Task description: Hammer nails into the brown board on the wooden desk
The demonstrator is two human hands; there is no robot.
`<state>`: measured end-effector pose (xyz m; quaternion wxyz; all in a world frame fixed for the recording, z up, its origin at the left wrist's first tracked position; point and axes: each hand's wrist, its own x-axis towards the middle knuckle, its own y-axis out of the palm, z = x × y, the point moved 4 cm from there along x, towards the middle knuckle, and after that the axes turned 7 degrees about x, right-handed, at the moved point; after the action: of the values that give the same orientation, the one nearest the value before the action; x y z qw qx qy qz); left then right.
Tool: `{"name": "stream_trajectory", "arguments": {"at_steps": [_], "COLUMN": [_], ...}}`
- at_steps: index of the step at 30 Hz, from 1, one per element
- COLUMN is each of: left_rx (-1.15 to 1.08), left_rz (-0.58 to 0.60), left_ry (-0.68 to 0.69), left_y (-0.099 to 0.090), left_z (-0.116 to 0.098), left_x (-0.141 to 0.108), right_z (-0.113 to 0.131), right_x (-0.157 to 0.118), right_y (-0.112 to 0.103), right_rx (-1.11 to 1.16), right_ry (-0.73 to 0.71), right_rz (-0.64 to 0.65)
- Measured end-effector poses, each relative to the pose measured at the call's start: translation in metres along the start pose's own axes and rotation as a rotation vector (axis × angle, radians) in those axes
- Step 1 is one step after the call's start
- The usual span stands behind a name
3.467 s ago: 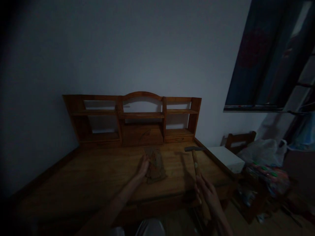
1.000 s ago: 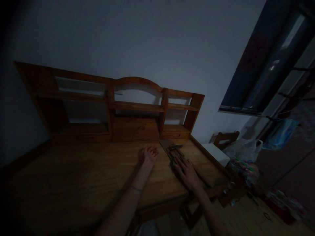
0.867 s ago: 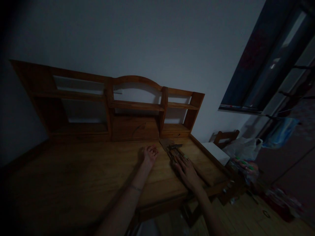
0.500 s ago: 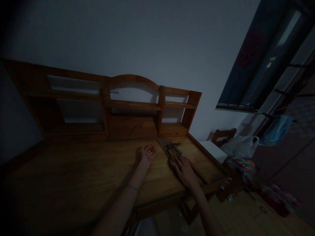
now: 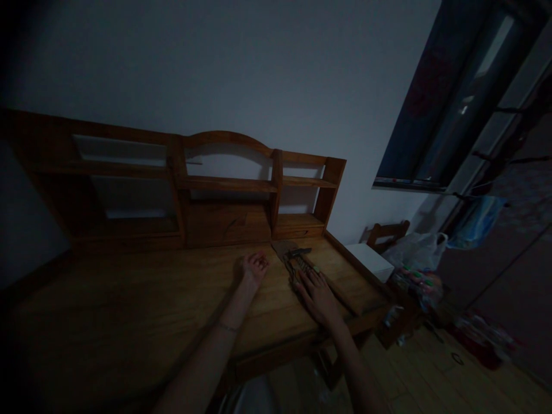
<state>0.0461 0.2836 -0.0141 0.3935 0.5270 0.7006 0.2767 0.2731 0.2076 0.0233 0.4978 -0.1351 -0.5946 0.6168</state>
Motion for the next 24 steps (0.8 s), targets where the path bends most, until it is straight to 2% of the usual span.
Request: {"name": "stream_trajectory", "arguments": {"at_steps": [10, 15, 24], "left_rx": [-0.009, 0.000, 0.003], "left_rz": [-0.006, 0.011, 0.000], "left_ry": [-0.005, 0.007, -0.014], "left_y": [0.001, 0.002, 0.001], "left_z": [0.000, 0.000, 0.001], "left_x": [-0.001, -0.003, -0.001], "right_z": [0.000, 0.006, 0.010], "right_x": [-0.012, -0.022, -0.022], "right_y": [0.001, -0.003, -0.007], "right_rx": [0.019, 0.022, 0.031], "right_ry": [0.103, 0.103, 0.117], "right_rz": [-0.019, -0.020, -0.007]}}
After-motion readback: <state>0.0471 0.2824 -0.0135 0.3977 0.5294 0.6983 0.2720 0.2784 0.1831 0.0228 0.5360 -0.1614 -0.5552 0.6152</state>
